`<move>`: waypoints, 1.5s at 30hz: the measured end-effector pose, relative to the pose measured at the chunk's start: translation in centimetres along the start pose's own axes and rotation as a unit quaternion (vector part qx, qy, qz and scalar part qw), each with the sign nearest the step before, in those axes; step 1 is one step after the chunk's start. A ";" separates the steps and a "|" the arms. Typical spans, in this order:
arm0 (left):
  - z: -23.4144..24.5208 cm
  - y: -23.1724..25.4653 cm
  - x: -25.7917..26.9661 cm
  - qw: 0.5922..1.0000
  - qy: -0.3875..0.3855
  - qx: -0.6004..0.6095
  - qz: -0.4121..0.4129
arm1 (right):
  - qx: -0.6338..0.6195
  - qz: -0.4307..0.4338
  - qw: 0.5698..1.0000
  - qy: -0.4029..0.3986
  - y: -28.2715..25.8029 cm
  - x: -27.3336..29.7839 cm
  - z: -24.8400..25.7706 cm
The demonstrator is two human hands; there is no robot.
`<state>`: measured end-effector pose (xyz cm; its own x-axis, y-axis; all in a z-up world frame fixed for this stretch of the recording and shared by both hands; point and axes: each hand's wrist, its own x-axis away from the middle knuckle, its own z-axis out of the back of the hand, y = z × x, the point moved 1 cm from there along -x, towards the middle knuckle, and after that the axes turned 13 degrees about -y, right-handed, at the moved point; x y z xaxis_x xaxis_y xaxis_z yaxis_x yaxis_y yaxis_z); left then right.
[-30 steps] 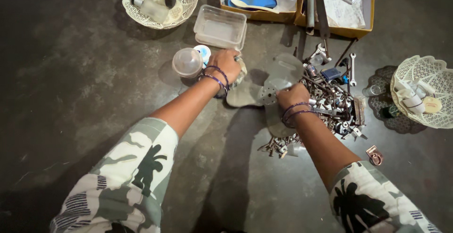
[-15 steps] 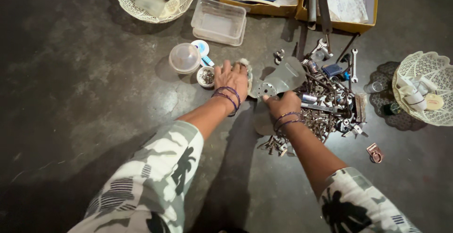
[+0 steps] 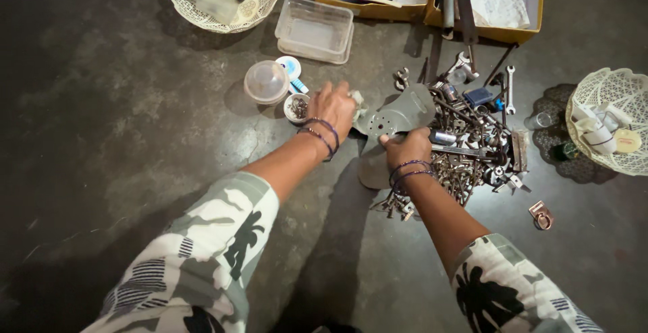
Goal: The person sits on the floor and cleans various metal hardware items, including wrenches and a fan blade, using a cloth. They wipe each item individually and place them into a cardboard box or a plastic container.
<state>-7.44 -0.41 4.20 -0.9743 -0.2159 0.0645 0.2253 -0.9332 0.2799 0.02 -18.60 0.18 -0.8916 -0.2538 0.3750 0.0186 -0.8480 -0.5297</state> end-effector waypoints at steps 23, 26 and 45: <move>1.2 3.8 -1.9 0.978 -0.168 0.027 0.120 | 0.473 0.362 0.759 -0.263 -7.8 -4.1 10.3; 1.7 4.1 -2.2 0.970 -0.190 0.030 0.146 | 0.523 0.364 0.717 -0.284 -8.8 -5.3 10.8; -4.4 7.3 0.4 0.960 0.016 -0.038 0.277 | 0.390 0.493 0.746 -0.217 -6.9 -6.8 5.8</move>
<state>-6.20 -8.56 2.00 -0.7040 -0.6932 0.1544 0.7101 -0.6898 0.1408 8.56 -13.76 5.73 -0.0418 -0.9170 0.3967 0.9784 -0.1180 -0.1697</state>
